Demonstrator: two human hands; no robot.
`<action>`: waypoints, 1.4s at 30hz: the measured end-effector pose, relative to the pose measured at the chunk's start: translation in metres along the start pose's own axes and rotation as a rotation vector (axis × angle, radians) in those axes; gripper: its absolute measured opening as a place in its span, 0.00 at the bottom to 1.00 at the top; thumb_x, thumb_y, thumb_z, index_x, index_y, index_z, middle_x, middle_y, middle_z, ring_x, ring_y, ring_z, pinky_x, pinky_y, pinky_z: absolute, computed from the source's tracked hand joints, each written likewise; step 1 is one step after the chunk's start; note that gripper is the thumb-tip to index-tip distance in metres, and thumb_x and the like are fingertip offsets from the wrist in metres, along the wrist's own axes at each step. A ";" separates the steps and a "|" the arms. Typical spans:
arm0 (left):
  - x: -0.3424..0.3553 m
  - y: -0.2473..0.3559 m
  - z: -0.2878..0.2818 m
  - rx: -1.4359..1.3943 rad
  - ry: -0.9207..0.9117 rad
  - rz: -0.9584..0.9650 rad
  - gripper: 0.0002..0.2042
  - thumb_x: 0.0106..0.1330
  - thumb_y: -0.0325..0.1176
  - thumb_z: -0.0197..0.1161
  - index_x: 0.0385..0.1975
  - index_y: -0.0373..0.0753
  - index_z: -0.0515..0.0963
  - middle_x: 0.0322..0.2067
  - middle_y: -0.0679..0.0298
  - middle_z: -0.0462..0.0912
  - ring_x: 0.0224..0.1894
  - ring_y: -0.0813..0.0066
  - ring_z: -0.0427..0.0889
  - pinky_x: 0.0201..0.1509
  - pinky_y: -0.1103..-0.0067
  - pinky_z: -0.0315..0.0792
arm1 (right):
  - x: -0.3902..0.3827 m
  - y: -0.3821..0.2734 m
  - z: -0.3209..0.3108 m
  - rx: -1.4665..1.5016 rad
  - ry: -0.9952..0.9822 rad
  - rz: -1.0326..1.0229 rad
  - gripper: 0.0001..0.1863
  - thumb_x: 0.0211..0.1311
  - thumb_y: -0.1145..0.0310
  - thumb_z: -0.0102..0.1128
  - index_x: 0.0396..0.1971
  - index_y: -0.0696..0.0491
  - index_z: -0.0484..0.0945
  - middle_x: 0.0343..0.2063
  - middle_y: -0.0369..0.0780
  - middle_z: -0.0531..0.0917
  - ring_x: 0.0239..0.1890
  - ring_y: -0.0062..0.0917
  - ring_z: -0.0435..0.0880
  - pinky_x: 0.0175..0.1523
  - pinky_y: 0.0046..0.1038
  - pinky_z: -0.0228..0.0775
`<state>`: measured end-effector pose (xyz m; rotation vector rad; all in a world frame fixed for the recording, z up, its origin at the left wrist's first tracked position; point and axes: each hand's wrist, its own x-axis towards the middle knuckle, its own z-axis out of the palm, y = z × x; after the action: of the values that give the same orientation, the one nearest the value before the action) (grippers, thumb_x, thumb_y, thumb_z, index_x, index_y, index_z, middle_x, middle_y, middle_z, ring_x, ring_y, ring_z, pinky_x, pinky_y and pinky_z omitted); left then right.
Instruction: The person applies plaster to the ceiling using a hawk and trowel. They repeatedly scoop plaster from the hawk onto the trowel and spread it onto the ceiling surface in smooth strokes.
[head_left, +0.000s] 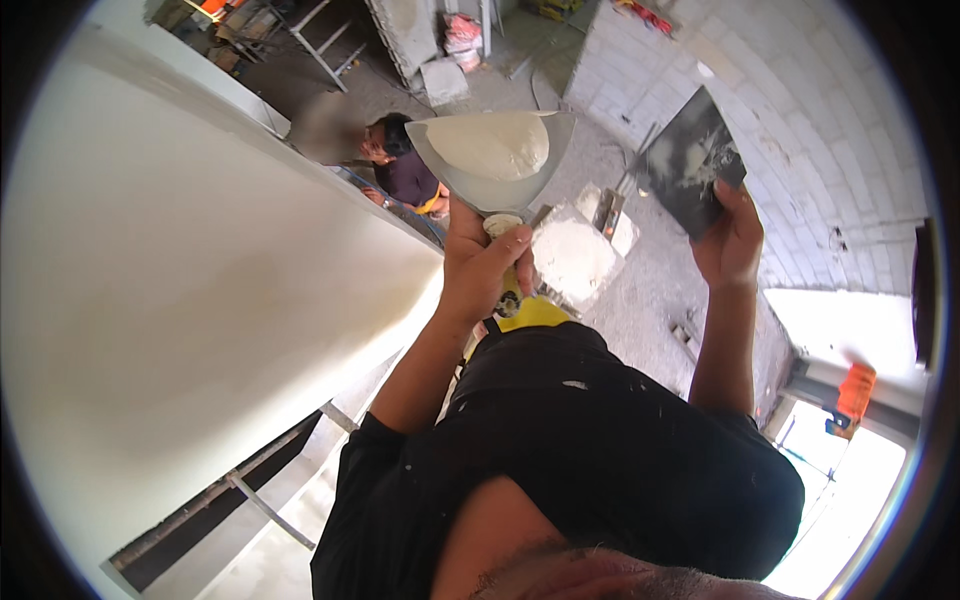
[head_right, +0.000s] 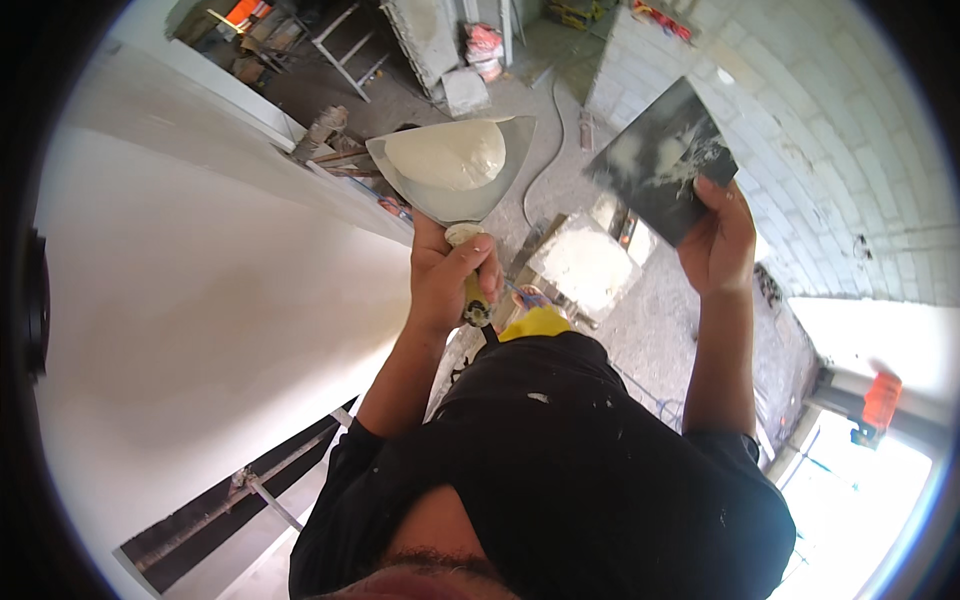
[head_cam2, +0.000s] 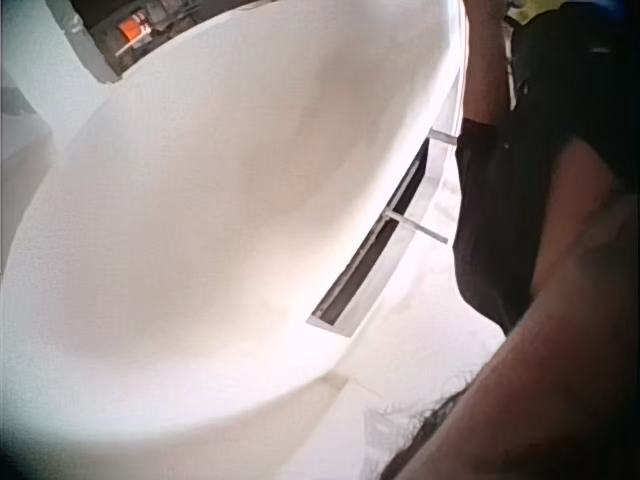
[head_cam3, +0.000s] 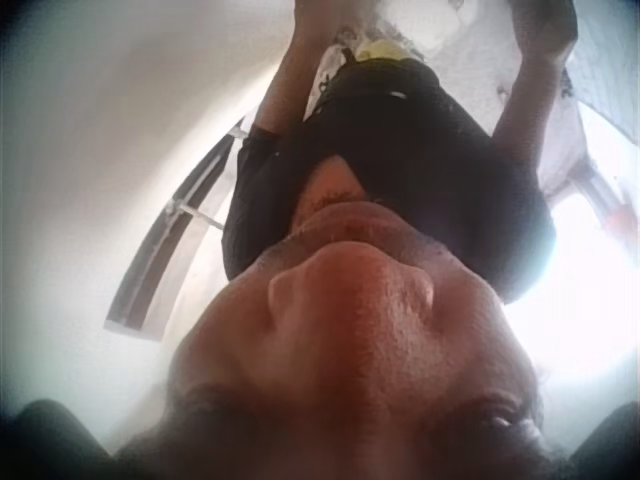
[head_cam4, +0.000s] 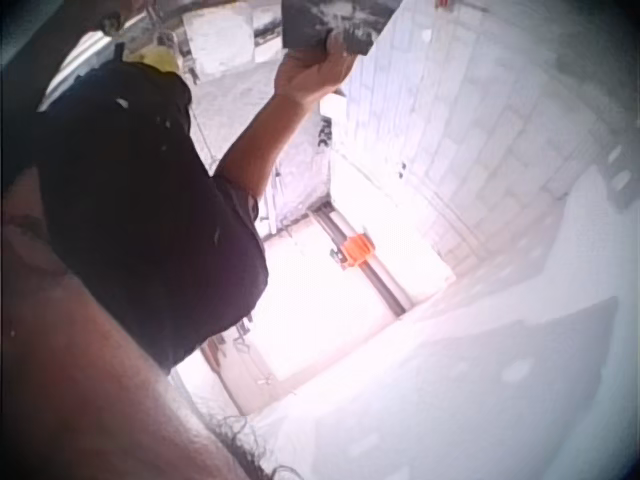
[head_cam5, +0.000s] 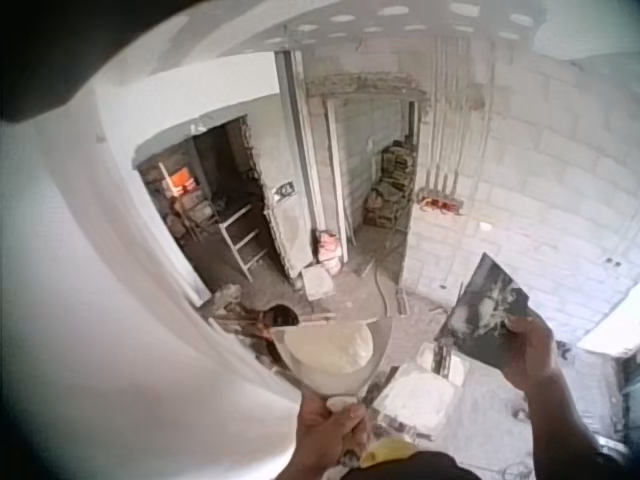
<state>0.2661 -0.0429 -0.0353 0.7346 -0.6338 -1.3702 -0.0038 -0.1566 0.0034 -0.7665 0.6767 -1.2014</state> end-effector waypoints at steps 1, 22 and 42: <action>0.004 0.001 0.003 0.015 0.021 0.052 0.31 0.68 0.20 0.55 0.67 0.42 0.50 0.34 0.60 0.77 0.18 0.77 0.76 0.20 0.79 0.74 | 0.001 -0.003 0.007 -0.002 -0.060 0.029 0.22 0.68 0.71 0.49 0.59 0.63 0.70 0.51 0.47 0.82 0.51 0.35 0.84 0.61 0.37 0.75; 0.045 -0.002 -0.019 1.303 0.151 0.878 0.22 0.61 0.24 0.64 0.56 0.29 0.73 0.52 0.50 0.80 0.57 0.53 0.78 0.63 0.65 0.68 | 0.041 0.008 0.119 0.102 -0.484 0.345 0.17 0.68 0.77 0.54 0.55 0.64 0.71 0.48 0.48 0.83 0.48 0.32 0.86 0.53 0.35 0.81; 0.028 0.038 0.022 0.035 0.291 0.070 0.29 0.68 0.18 0.51 0.68 0.48 0.55 0.47 0.61 0.72 0.21 0.78 0.67 0.22 0.79 0.64 | 0.231 -0.103 0.297 0.566 -0.882 -0.263 0.16 0.67 0.69 0.58 0.52 0.59 0.73 0.47 0.42 0.83 0.50 0.31 0.85 0.56 0.37 0.79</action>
<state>0.2753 -0.0709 0.0074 0.9112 -0.4490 -1.1627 0.2306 -0.3523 0.2459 -0.8081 -0.4871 -1.0654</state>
